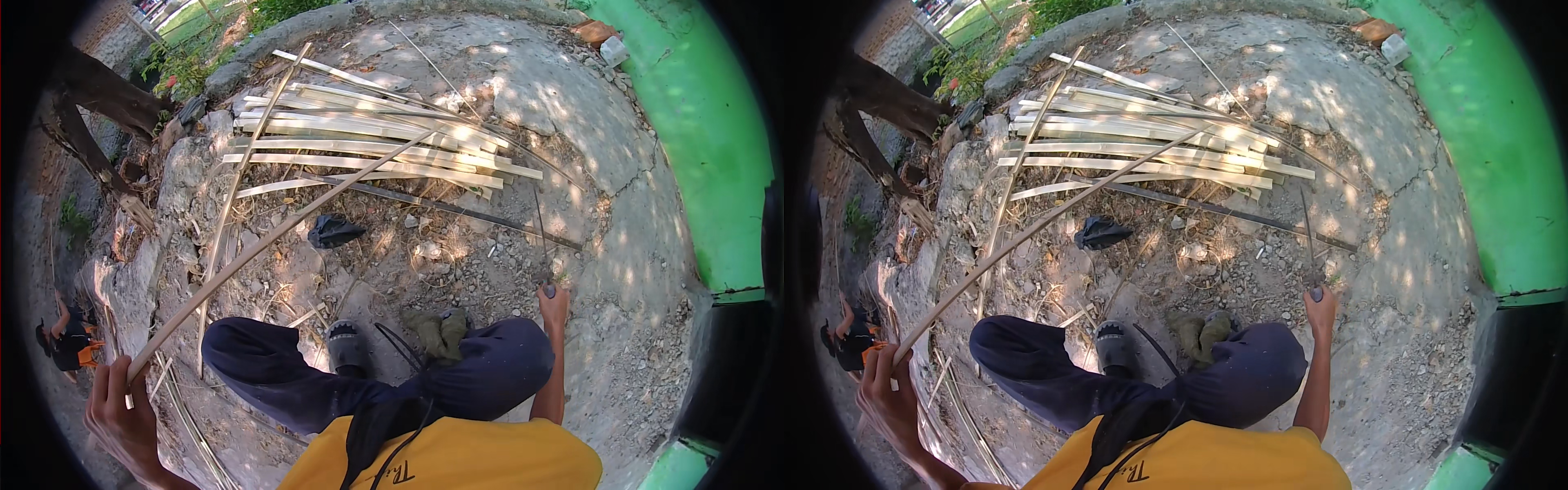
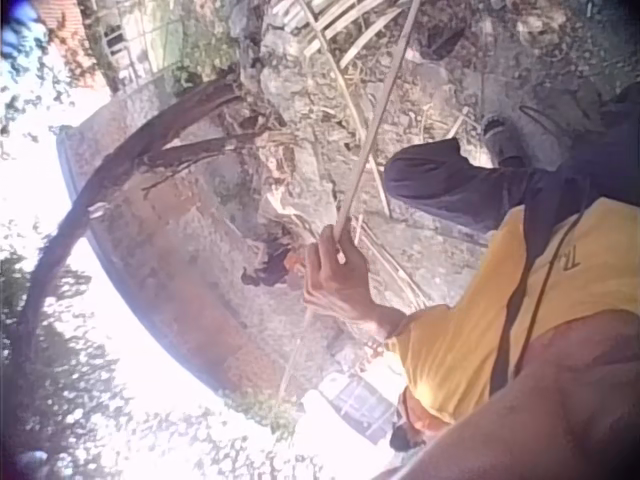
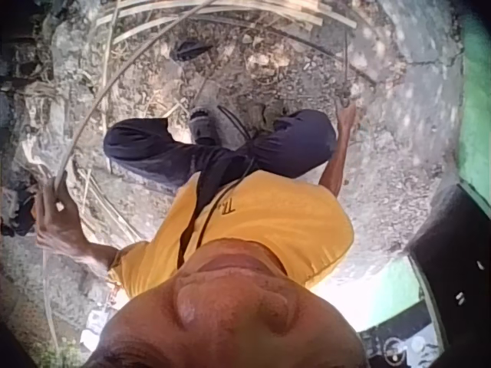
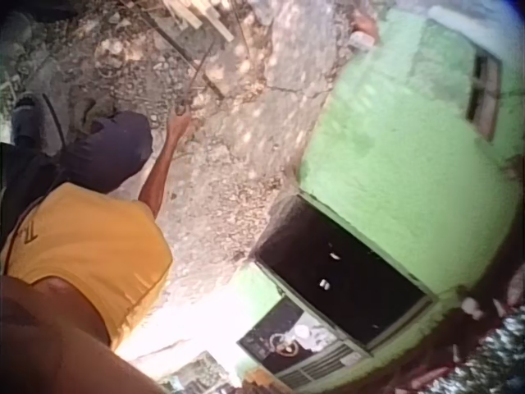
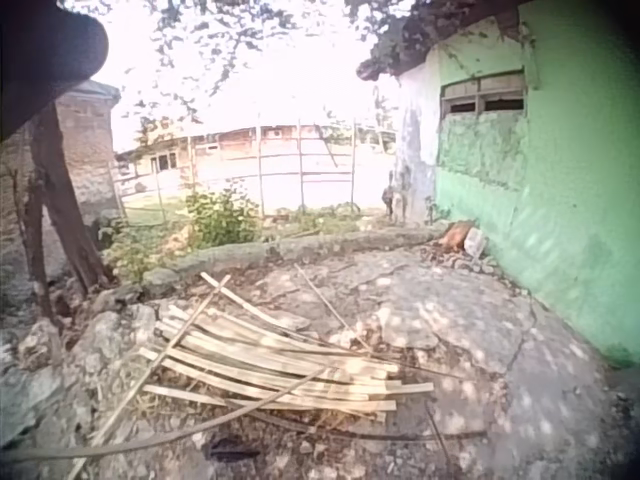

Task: The person shaves a long bamboo pole with a machete and then organizes thin bamboo strips on the ground.

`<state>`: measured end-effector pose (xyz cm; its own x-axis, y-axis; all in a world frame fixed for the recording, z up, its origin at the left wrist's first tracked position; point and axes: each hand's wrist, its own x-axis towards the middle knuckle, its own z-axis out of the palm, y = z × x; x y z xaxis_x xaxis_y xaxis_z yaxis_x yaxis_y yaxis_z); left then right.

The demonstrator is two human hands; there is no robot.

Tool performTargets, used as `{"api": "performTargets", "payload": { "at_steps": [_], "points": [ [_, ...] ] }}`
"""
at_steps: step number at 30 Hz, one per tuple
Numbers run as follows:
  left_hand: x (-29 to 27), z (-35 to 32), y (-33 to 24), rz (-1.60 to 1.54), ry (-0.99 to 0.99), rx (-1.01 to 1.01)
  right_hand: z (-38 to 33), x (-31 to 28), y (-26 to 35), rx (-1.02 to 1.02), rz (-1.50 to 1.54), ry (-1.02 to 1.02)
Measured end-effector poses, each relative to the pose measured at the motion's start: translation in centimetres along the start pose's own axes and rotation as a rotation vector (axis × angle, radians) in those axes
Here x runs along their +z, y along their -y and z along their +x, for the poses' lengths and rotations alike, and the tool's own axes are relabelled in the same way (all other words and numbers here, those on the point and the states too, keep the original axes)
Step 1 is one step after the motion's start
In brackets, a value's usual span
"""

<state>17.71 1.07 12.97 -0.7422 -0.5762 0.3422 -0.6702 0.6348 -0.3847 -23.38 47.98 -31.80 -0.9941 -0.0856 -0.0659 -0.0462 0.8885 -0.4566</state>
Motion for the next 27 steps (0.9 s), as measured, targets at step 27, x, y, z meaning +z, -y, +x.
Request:
{"api": "performTargets", "payload": {
  "at_steps": [27],
  "points": [
    [-7.3, 7.2, 4.5, 0.118, -0.094, 0.314, 1.2, 0.1, 32.3, -0.688, 0.812, 0.782]
  ]
}}
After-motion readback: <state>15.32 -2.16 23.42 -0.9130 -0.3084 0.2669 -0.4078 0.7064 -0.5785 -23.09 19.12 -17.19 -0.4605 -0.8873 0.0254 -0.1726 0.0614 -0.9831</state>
